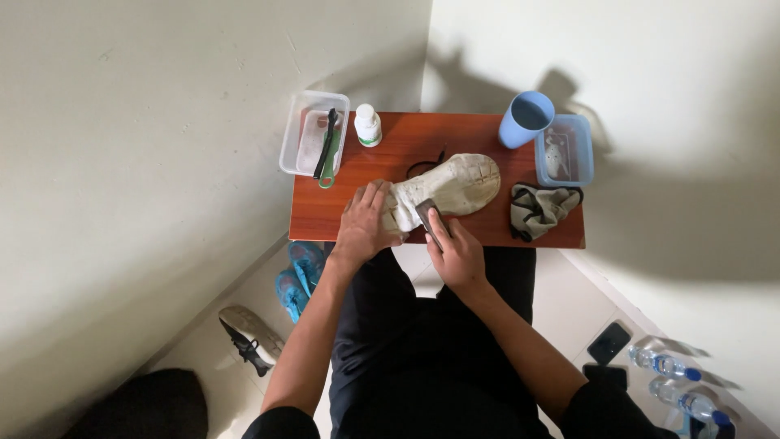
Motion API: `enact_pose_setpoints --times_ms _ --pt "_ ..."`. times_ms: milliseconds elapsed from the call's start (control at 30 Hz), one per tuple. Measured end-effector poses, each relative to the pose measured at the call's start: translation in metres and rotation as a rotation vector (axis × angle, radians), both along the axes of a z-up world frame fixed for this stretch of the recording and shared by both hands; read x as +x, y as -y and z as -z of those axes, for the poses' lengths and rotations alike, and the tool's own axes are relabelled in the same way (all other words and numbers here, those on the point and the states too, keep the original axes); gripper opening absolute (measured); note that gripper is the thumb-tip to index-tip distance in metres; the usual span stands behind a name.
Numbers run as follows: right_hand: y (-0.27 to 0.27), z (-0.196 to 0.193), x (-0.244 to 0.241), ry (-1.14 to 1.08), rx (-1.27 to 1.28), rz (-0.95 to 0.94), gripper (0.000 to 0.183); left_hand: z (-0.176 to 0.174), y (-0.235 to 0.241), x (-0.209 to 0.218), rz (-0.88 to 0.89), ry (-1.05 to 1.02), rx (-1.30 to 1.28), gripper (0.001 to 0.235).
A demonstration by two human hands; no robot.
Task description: The person scrubs the sole of a white sneaker with a small brush while holding it on a wooden table. The person repeatedly scrubs different areas of the sole, including the heel and toe, using a back-and-forth motion.
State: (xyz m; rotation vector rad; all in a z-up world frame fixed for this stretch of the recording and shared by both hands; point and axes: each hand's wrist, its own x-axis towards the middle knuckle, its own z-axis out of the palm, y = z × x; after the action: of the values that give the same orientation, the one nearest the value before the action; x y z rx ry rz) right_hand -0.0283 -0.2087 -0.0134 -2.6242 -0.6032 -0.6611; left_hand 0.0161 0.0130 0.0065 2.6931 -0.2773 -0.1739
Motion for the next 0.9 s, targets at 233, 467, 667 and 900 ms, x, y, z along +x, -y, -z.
enact_pose_setpoints --times_ms 233,467,667,900 --pt "-0.028 -0.038 0.048 0.006 0.093 -0.069 0.047 -0.006 0.000 0.002 0.003 -0.028 -0.004 0.111" --pt "-0.011 -0.018 0.036 -0.033 0.086 -0.078 0.050 -0.007 -0.002 0.003 -0.007 -0.026 0.000 0.114" --pt "0.006 -0.002 0.011 -0.118 0.061 -0.026 0.049 -0.017 0.001 0.006 -0.019 -0.075 -0.016 0.112" --pt "-0.025 -0.015 0.027 -0.088 0.128 0.020 0.051 -0.014 -0.001 0.012 0.014 -0.085 0.016 0.115"
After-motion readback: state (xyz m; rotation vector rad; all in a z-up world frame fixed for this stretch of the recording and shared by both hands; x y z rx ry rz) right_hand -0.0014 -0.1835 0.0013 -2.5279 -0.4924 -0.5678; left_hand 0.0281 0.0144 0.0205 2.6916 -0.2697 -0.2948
